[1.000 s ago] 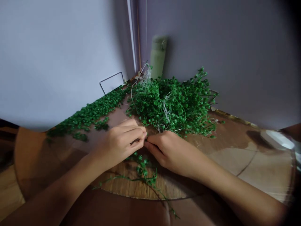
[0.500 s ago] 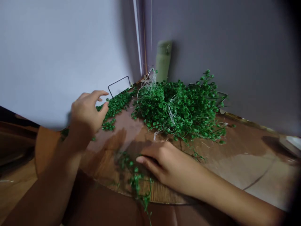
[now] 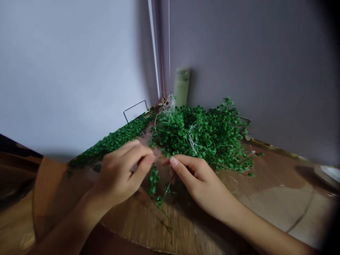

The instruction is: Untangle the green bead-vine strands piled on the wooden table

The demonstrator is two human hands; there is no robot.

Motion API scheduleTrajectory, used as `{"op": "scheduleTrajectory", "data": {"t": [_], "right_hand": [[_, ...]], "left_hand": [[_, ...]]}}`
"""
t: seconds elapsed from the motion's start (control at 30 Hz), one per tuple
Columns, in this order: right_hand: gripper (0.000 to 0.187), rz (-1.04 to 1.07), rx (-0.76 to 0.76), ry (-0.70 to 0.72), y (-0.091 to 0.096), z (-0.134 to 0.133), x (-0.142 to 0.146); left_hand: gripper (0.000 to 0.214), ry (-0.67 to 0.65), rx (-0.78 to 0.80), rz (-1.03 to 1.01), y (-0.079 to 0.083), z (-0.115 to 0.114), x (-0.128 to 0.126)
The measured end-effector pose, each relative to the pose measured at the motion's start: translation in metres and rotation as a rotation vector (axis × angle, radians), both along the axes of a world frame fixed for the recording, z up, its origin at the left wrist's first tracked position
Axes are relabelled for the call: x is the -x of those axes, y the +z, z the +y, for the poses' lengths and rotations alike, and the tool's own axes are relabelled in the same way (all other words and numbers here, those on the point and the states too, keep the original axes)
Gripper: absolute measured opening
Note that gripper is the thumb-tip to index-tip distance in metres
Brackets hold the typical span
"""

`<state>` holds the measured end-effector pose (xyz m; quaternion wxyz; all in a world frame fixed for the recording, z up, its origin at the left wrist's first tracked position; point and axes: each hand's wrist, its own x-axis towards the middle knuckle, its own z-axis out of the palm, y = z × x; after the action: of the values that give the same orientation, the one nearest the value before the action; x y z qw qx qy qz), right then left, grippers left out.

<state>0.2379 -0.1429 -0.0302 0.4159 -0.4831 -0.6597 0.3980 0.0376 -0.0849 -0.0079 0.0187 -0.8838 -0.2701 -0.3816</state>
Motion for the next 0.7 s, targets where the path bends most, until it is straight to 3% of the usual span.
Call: {"op": "scheduleTrajectory", "data": {"t": [0.1,0.33,0.53,0.7], "right_hand": [[0.041,0.112,0.028,0.039,0.000,0.002,-0.001],[0.033,0.110,-0.056,0.150,0.000,0.003,-0.001],[0.028,-0.191,-0.158,0.049,0.003,0.003,-0.004],[0.028,-0.472,-0.244,-0.034,-0.001,0.003,-0.004]], "left_hand": [[0.019,-0.143,0.098,0.035,-0.009,-0.004,-0.006],[0.009,-0.119,0.138,-0.013,-0.021,-0.002,-0.013],[0.006,-0.121,0.165,-0.075,-0.020,-0.003,-0.017],[0.010,-0.037,0.334,-0.087,-0.020,-0.003,-0.019]]}}
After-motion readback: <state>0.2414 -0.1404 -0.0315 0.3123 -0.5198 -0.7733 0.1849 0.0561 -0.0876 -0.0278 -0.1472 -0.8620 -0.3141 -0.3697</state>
